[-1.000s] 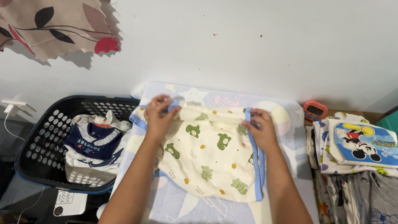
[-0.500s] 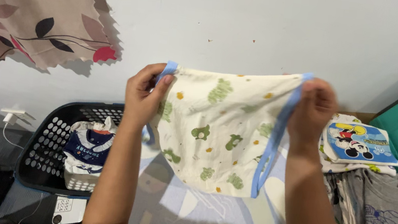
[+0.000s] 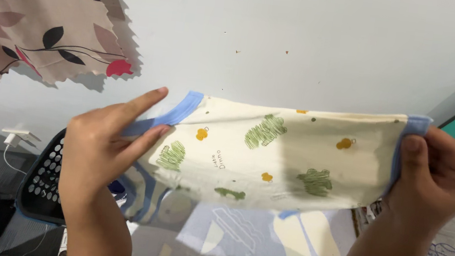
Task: The person folds several small garments one by one on a patterned changing mat. Items include a white cloth, a white shirt with blue trim, a patterned onesie, a Mickey Mouse shirt, a dinosaur-patterned shirt, and a white shirt with a dolphin graphic. Each item is smoothed and folded into a neat stack on the right side of the mat.
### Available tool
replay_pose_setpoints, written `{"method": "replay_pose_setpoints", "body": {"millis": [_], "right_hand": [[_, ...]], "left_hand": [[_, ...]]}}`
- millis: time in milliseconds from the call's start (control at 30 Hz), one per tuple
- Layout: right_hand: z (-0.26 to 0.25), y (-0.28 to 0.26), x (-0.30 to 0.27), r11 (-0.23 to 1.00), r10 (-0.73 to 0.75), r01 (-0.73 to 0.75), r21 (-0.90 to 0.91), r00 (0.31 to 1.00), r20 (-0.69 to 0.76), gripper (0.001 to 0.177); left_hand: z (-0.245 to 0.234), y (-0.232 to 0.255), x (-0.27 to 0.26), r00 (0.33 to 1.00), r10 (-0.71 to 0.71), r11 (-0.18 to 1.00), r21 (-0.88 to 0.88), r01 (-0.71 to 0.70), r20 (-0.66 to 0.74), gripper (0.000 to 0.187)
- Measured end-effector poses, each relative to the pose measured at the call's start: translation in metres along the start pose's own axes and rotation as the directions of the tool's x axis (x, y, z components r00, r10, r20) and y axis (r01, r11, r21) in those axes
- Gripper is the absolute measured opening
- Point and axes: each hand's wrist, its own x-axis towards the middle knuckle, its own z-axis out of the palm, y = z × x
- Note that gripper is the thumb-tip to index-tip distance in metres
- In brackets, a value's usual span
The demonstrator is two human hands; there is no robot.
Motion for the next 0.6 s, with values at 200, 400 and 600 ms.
{"method": "replay_pose_setpoints", "body": {"millis": [200, 400, 600], "right_hand": [[-0.001, 0.091, 0.02, 0.922, 0.386, -0.386, -0.002, 0.922, 0.007, 0.017], [0.017, 0.295, -0.014, 0.866, 0.414, -0.348, -0.359, 0.901, 0.127, 0.024], [-0.013, 0.364, -0.09, 0.624, 0.64, -0.327, -0.71, 0.735, 0.224, 0.05]], "left_hand": [[0.047, -0.042, 0.007, 0.959, -0.237, 0.965, -0.073, 0.25, 0.154, 0.05], [0.191, -0.143, -0.022, 0.791, -0.399, 0.917, 0.223, 0.331, 0.463, 0.051], [0.271, -0.172, -0.123, 0.837, -0.441, 0.89, 0.278, 0.361, 0.325, 0.05]]}}
